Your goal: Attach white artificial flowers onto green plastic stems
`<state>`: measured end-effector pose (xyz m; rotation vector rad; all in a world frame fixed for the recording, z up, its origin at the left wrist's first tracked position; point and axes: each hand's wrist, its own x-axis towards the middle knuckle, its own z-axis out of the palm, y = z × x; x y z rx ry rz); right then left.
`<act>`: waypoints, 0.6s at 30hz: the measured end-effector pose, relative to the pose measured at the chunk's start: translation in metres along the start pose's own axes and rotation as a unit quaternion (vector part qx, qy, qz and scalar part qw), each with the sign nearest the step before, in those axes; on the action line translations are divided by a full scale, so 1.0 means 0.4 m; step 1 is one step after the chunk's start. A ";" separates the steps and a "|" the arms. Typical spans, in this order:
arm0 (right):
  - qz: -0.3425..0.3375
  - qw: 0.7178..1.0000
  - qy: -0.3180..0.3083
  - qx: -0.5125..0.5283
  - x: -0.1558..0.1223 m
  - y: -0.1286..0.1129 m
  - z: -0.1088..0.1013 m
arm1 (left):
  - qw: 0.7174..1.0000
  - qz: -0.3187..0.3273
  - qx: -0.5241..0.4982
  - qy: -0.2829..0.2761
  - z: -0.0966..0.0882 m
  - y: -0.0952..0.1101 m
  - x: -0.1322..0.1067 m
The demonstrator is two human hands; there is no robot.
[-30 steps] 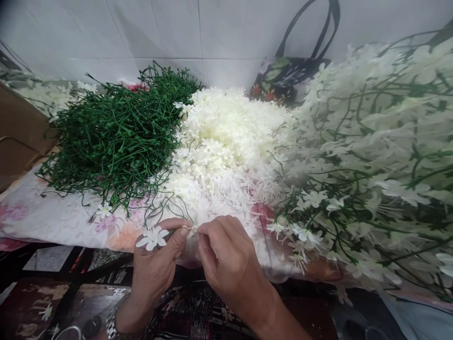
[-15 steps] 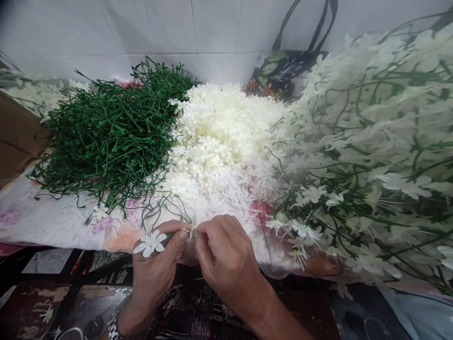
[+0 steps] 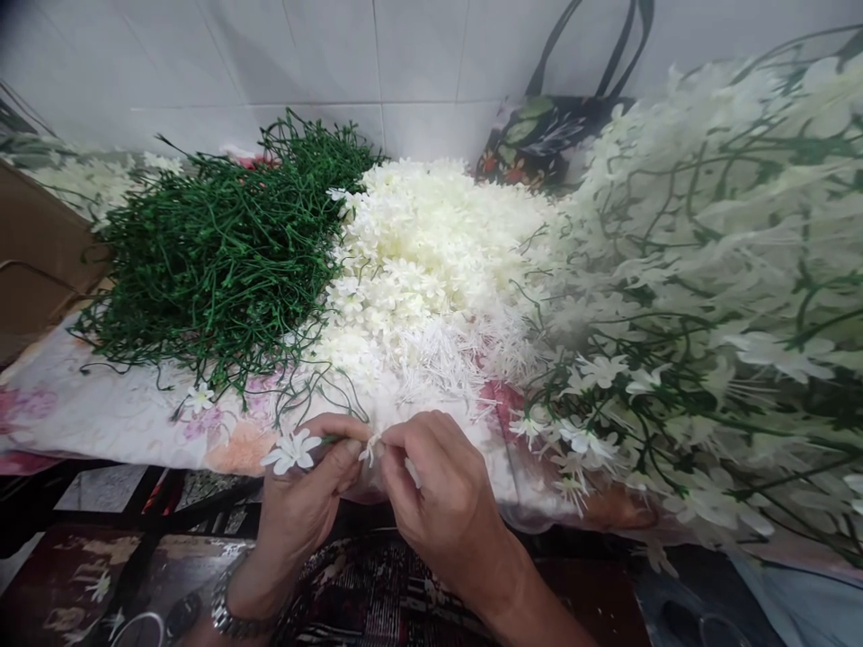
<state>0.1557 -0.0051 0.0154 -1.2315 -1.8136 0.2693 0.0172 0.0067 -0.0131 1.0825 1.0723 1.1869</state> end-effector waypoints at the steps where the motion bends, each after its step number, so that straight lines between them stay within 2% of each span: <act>1: 0.000 1.000 -0.003 -0.001 -0.001 0.000 0.000 | 1.000 0.006 0.008 -0.002 0.002 0.001 0.002; 7: -0.008 1.000 0.007 -0.009 -0.007 0.000 0.003 | 0.998 0.046 0.053 0.003 0.009 0.020 0.005; 13: -0.006 1.000 0.016 0.000 -0.010 -0.001 0.005 | 0.988 0.105 0.112 -0.020 0.015 0.050 0.005; 18: 0.015 0.999 -0.032 0.027 -0.010 0.006 -0.002 | 0.992 0.068 0.093 -0.044 0.019 0.056 0.011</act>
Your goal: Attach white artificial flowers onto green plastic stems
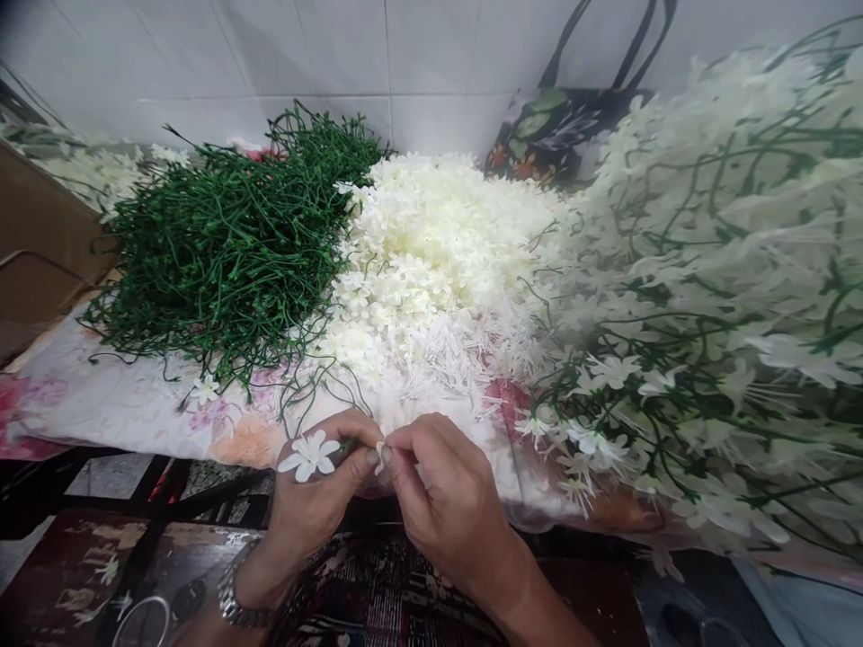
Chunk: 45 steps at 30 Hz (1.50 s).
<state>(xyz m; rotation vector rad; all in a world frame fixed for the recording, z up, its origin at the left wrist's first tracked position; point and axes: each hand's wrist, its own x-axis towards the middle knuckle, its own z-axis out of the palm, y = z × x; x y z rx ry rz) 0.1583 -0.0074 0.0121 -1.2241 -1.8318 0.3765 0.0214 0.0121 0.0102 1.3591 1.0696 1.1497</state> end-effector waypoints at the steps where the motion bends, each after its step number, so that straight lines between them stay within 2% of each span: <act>1: 0.006 1.000 -0.007 0.005 0.000 0.001 -0.001 | 1.000 -0.012 -0.012 0.001 0.000 -0.002 0.001; 7: 0.024 0.998 -0.023 0.048 0.000 0.005 -0.014 | 0.990 -0.058 -0.124 0.040 -0.003 -0.027 -0.004; 10: 0.008 0.998 -0.043 0.037 0.001 0.007 -0.021 | 0.988 -0.069 -0.132 0.043 0.000 -0.030 -0.011; 13: -0.012 0.997 -0.049 0.050 0.002 0.011 -0.023 | 0.987 -0.079 -0.137 0.025 0.006 -0.023 -0.020; 18: -0.005 0.998 -0.004 0.059 -0.005 0.019 -0.024 | 0.986 -0.090 -0.139 -0.033 -0.005 -0.019 -0.031; 22: 0.018 0.998 0.007 0.066 -0.009 0.018 -0.030 | 0.993 -0.045 -0.102 -0.041 -0.020 -0.018 -0.030; 27: 0.023 0.996 0.006 0.091 -0.001 0.007 -0.042 | 0.999 0.021 0.023 -0.031 -0.023 0.003 -0.028; 31: -0.007 0.993 -0.018 0.113 0.008 -0.003 -0.050 | 0.987 0.081 0.117 -0.077 -0.025 0.012 -0.031; 36: -0.044 0.993 -0.044 0.100 0.010 -0.006 -0.060 | 0.962 0.156 0.183 -0.129 -0.028 0.014 -0.034; 42: -0.065 0.996 -0.060 0.034 0.008 -0.007 -0.069 | 0.937 0.176 0.261 -0.152 -0.025 0.034 -0.030; 45: -0.081 0.994 -0.065 0.015 0.004 -0.004 -0.066 | 0.938 0.171 0.257 -0.158 -0.026 0.029 -0.029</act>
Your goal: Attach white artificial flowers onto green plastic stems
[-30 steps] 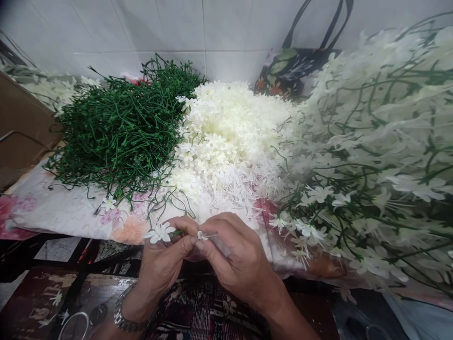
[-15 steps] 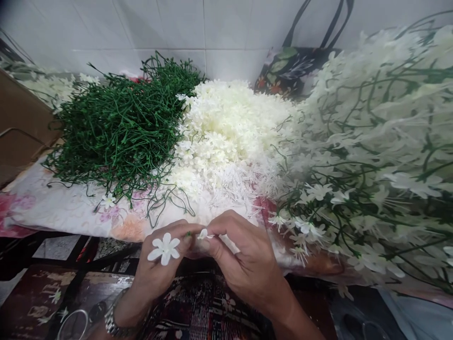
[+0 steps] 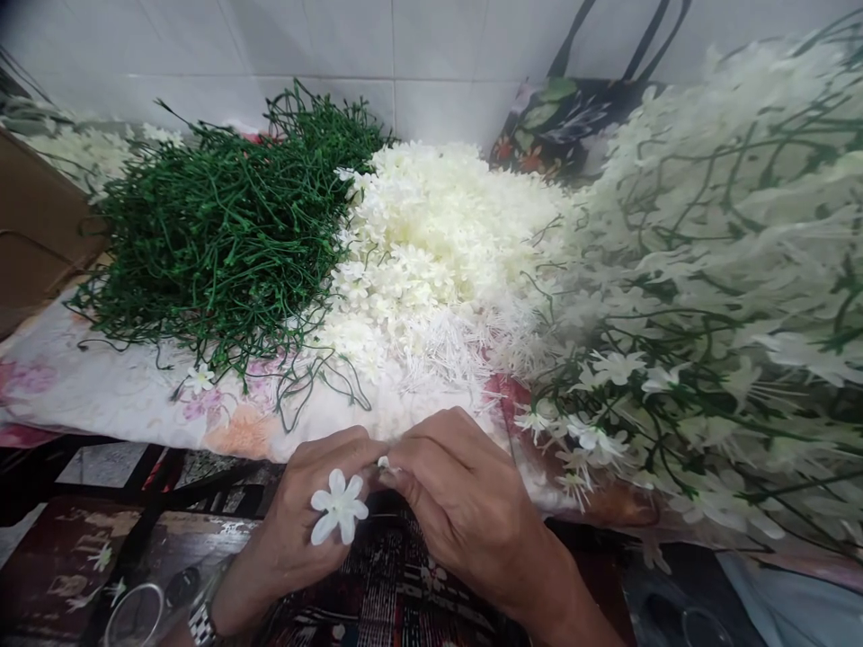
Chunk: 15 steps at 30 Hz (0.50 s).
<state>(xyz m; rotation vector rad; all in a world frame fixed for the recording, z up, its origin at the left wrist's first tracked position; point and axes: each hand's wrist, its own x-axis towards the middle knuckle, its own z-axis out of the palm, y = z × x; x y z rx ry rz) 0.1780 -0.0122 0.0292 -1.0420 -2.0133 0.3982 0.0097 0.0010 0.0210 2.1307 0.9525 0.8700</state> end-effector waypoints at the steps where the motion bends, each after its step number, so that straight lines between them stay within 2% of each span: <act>1: -0.003 1.000 0.003 -0.002 -0.002 0.001 0.002 | 1.000 -0.002 -0.009 0.004 0.003 -0.004 -0.001; 7: -0.014 1.000 0.017 0.014 -0.007 0.015 0.022 | 0.998 -0.003 -0.049 0.041 0.029 -0.024 0.006; 15: -0.010 0.999 0.009 0.031 0.000 0.026 0.035 | 0.997 0.008 -0.060 0.053 0.037 -0.034 0.012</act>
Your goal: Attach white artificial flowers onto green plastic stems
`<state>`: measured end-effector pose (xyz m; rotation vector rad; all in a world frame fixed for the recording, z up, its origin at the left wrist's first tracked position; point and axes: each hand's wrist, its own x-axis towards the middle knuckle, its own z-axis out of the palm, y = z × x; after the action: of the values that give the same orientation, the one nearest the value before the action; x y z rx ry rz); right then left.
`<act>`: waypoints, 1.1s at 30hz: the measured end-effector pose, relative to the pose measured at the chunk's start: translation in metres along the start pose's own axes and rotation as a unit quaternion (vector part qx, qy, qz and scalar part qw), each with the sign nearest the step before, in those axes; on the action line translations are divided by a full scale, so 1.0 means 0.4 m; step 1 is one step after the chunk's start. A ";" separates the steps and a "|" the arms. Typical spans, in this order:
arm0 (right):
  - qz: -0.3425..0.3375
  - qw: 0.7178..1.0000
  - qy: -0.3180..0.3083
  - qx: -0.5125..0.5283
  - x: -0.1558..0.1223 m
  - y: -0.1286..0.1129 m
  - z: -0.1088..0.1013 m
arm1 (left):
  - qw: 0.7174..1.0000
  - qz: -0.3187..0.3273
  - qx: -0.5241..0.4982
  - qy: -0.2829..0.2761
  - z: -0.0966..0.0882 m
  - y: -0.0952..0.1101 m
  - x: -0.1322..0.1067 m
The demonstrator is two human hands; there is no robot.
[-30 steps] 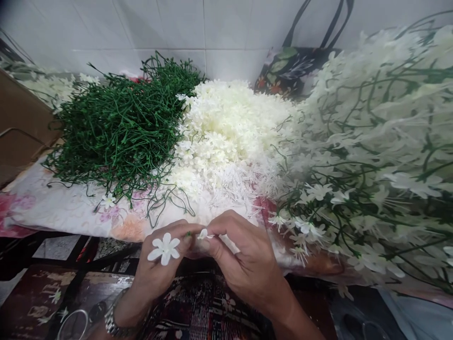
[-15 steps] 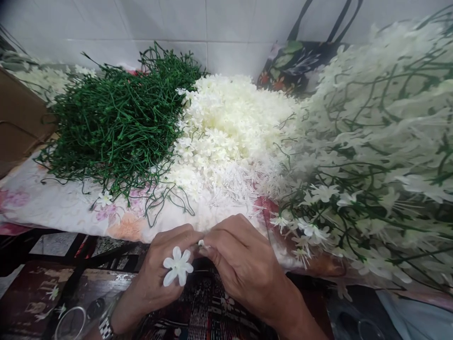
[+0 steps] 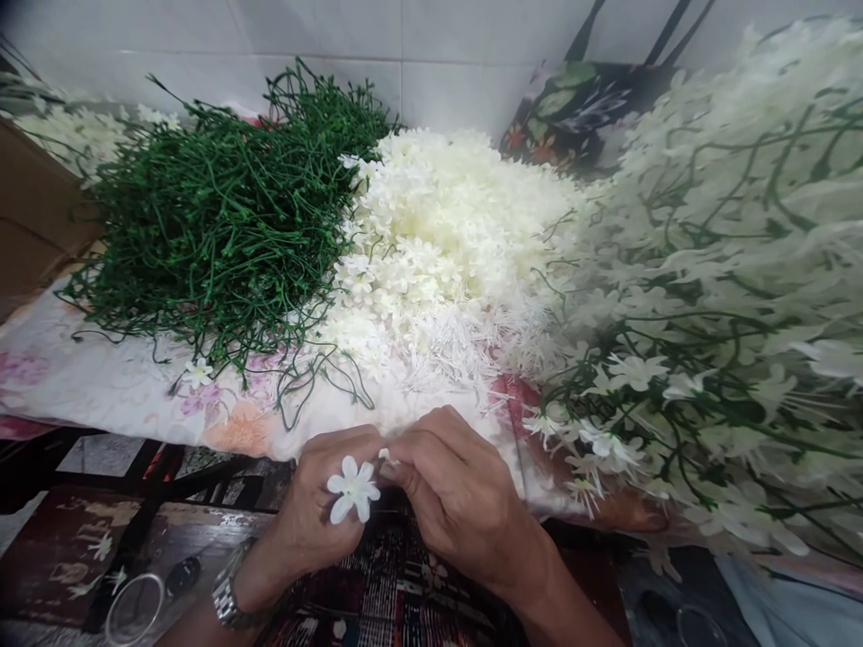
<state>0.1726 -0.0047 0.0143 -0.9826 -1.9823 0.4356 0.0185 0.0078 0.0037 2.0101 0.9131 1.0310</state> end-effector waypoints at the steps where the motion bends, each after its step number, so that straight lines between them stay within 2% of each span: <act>1: 0.001 1.000 0.001 -0.001 0.001 0.000 0.002 | 1.000 0.001 -0.004 0.004 0.001 -0.002 0.000; 5: 0.005 1.000 0.006 -0.001 0.000 0.001 0.008 | 1.000 -0.006 -0.020 0.008 0.004 -0.006 -0.001; 11: 0.042 0.999 -0.020 -0.012 -0.004 0.006 -0.026 | 0.993 -0.074 -0.093 -0.020 -0.014 -0.002 0.000; 15: 0.032 0.999 0.021 -0.034 -0.006 0.000 -0.054 | 0.987 -0.099 -0.124 -0.034 -0.023 0.001 0.001; 17: 0.025 0.999 0.031 -0.034 -0.006 -0.007 -0.053 | 0.989 -0.090 -0.114 -0.033 -0.022 -0.001 -0.001; 23: 0.009 0.999 0.004 -0.049 -0.006 -0.008 -0.020 | 0.999 -0.031 -0.032 -0.023 -0.006 -0.003 -0.004; 28: 0.034 0.999 -0.010 -0.013 -0.015 0.008 -0.010 | 1.000 -0.011 0.018 -0.015 0.000 -0.001 0.000; 33: 0.038 0.999 0.015 0.009 -0.018 0.013 0.010 | 1.000 -0.006 0.028 0.006 0.006 0.004 0.001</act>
<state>0.1742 -0.0067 0.0050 -1.0497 -1.9158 0.4782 0.0211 0.0068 0.0041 2.0446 0.9698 1.0216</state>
